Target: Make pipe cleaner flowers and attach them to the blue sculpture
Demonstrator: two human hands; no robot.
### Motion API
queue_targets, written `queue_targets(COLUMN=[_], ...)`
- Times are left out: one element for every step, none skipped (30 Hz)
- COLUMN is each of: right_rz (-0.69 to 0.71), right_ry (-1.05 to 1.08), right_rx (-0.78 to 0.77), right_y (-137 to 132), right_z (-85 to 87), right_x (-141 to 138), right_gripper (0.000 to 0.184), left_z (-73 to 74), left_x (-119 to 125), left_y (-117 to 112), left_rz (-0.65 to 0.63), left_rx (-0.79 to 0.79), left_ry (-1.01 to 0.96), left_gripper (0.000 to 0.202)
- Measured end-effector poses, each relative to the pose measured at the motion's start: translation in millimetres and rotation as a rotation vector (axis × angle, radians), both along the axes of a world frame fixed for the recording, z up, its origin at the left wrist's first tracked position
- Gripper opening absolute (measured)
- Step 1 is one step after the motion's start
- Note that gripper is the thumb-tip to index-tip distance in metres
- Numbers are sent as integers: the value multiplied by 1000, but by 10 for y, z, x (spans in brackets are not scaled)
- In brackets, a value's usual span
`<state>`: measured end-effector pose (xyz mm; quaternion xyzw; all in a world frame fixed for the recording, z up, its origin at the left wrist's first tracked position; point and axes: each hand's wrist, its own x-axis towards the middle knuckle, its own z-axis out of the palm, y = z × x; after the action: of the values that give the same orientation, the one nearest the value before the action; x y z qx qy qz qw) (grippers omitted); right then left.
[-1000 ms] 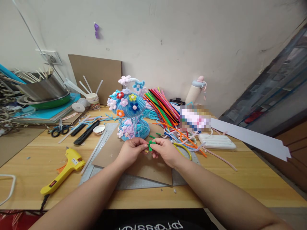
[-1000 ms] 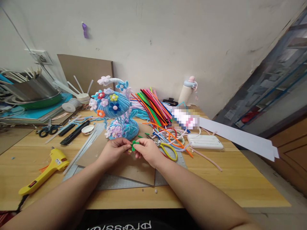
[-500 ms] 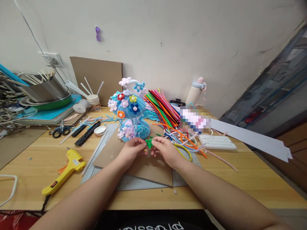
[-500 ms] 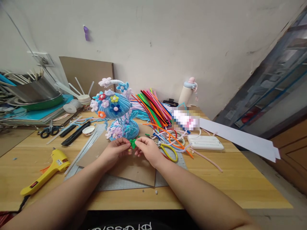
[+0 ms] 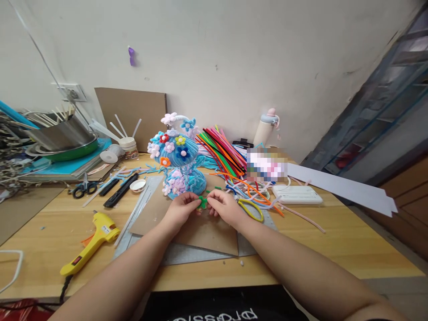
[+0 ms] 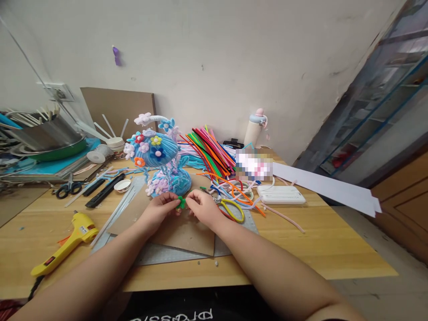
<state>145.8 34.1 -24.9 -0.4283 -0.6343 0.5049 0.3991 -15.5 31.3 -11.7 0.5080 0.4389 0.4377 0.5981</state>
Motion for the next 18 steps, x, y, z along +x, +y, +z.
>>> queue_targets(right_rz=[8, 20, 29, 34, 32, 22, 9, -2, -9, -12, -12, -13, -17, -23, -30, -34, -34, -31], right_ry=[-19, -44, -71, -97, -120, -141, -162, -187, -217, -248, -275, -294, -304, -307, -305, -300, -296, -294], right_rx=[18, 40, 65, 93, 122, 152, 179, 208, 240, 274, 309, 342, 368, 385, 393, 394, 392, 390], right_y=[7, 14, 18, 21, 21, 20, 18, 15, 13, 12, 12, 13, 16, 19, 21, 24, 25, 27], right_z=[-14, -30, -47, -61, -72, -77, -76, -71, -61, -50, -40, -32, -27, -26, -27, -30, -34, -38], right_x=[5, 8, 9, 7, 5, 2, 0, -1, -1, -1, -1, -1, -3, -6, -10, -14, -17, -18], right_gripper=[12, 12, 12, 12, 12, 13, 13, 12, 12, 12, 12, 13, 13, 14, 15, 15, 14, 13], left_z=[-4, -10, -18, -26, -37, -49, -62, -76, -89, -101, -110, -117, -121, -122, -122, -121, -121, -122], left_x=[1, 4, 7, 10, 13, 14, 14, 13, 12, 11, 11, 13, 17, 22, 28, 35, 41, 47], left_y=[0, -1, -3, -4, -3, -1, 2, 6, 11, 15, 19, 21, 20, 18, 14, 8, 3, -2], left_rz=[1, 3, 5, 3, -2, -8, -13, -17, -14, -7, 4, 13, 22, 28, 33, 35, 36, 37], left_rx=[0, 2, 4, 5, 3, -2, -6, -8, -4, 3, 11, 16, 18, 16, 11, 6, 3, 0], left_ry=[-3, -9, -16, -21, -21, -13, 6, 31, 57, 78, 89, 92, 90, 83, 75, 66, 57, 47], left_gripper=[25, 26, 27, 27, 28, 27, 27, 26, 24, 23, 21, 20, 20, 19, 19, 19, 20, 20])
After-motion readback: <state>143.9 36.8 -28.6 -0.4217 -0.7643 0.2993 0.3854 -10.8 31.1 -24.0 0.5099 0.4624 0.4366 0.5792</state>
